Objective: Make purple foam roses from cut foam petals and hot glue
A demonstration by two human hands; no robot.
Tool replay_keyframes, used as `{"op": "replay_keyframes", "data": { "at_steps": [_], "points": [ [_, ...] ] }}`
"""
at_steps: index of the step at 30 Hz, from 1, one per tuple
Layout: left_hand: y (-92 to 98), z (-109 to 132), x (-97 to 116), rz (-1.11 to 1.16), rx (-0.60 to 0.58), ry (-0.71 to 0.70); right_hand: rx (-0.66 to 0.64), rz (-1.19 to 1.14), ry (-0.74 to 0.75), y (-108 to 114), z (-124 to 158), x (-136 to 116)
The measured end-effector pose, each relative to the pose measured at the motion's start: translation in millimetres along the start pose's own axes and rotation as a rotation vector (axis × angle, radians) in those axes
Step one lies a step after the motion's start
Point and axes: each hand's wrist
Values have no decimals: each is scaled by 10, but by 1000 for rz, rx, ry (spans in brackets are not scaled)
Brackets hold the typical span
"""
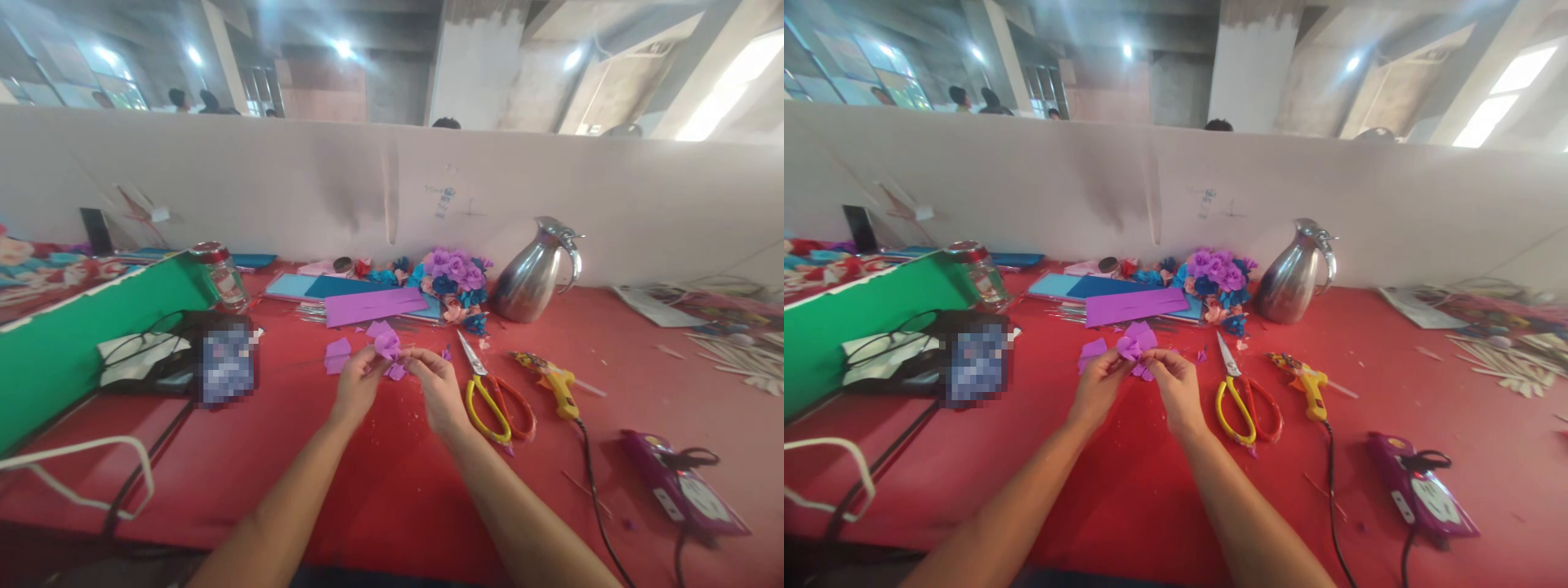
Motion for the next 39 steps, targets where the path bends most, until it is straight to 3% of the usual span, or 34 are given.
{"op": "replay_keyframes", "data": {
  "at_steps": [13, 20, 23, 28, 33, 39],
  "points": [
    [24, -4, -55, -31, 20, -10, 27, 100, 36, 34, 5, 28],
    [21, -2, -13, 6, 27, -11, -1, 614, 259, -17, 89, 2],
    [13, -4, 18, 62, 26, -11, 14, 731, 301, -29, 111, -15],
    [-14, 5, 57, 121, -52, 25, 98, 503, 141, 84, 30, -62],
    [-29, 31, 57, 127, -274, 37, -114, 37, -109, 194, -96, -93],
    [1, 25, -9, 196, -293, 47, -213, -57, -63, 167, -70, -185]
  ]
}}
Point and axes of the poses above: each hand's wrist, its own z-axis away from the middle knuckle, its own y-axis out of the back of the hand, x = y × z, and after that the axes turned 15 degrees about -x, right-handed
